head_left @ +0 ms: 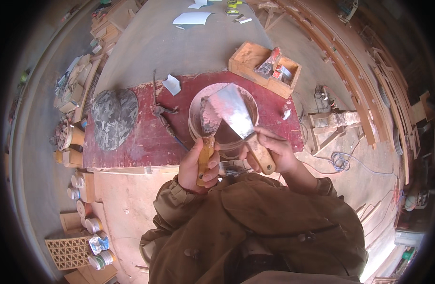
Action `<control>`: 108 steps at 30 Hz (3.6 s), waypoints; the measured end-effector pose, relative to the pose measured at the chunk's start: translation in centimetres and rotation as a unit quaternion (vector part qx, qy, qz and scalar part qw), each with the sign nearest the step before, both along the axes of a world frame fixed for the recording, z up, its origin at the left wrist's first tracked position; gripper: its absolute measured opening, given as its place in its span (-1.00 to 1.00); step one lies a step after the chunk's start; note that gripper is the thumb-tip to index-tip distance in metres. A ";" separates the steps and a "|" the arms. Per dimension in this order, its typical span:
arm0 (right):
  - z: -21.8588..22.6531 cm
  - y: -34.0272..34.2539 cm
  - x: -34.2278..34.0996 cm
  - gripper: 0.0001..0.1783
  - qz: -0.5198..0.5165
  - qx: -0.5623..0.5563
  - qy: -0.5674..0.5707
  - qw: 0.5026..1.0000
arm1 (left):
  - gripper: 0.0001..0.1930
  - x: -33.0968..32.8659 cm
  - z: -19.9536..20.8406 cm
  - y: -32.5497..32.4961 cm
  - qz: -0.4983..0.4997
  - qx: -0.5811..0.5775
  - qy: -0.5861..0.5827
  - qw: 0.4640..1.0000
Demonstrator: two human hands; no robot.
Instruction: The person applies wood filler to a curved wooden frame using a putty knife and a smaller scraper. They repeatedly scoop filler from a bucket and spread it along the frame's surface, smoothing it as they work.
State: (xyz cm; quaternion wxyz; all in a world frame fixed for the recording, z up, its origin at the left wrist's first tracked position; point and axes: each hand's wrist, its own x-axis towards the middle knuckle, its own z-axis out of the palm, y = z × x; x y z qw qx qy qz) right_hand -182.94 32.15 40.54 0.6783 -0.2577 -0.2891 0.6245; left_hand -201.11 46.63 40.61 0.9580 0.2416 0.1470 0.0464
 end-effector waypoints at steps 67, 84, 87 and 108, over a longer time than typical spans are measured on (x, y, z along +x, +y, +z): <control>-11.2 -94.4 37.3 -0.41 -0.696 -0.526 -0.430 0.234 | -0.55 71.5 -5.8 -94.7 -0.813 -0.011 0.129 0.567; -14.1 -133.8 65.7 -0.42 -0.726 -0.492 -0.096 0.470 | -0.54 102.8 -4.8 -123.2 -0.712 -0.079 0.036 0.696; -13.6 -138.4 73.5 -0.41 -0.693 -0.469 -0.060 0.544 | -0.54 108.3 -5.1 -125.7 -0.656 -0.087 0.045 0.748; -13.3 -156.7 136.2 -0.64 -0.613 -0.487 0.063 0.619 | -0.67 159.9 -6.2 -141.4 -0.473 0.073 -0.016 0.878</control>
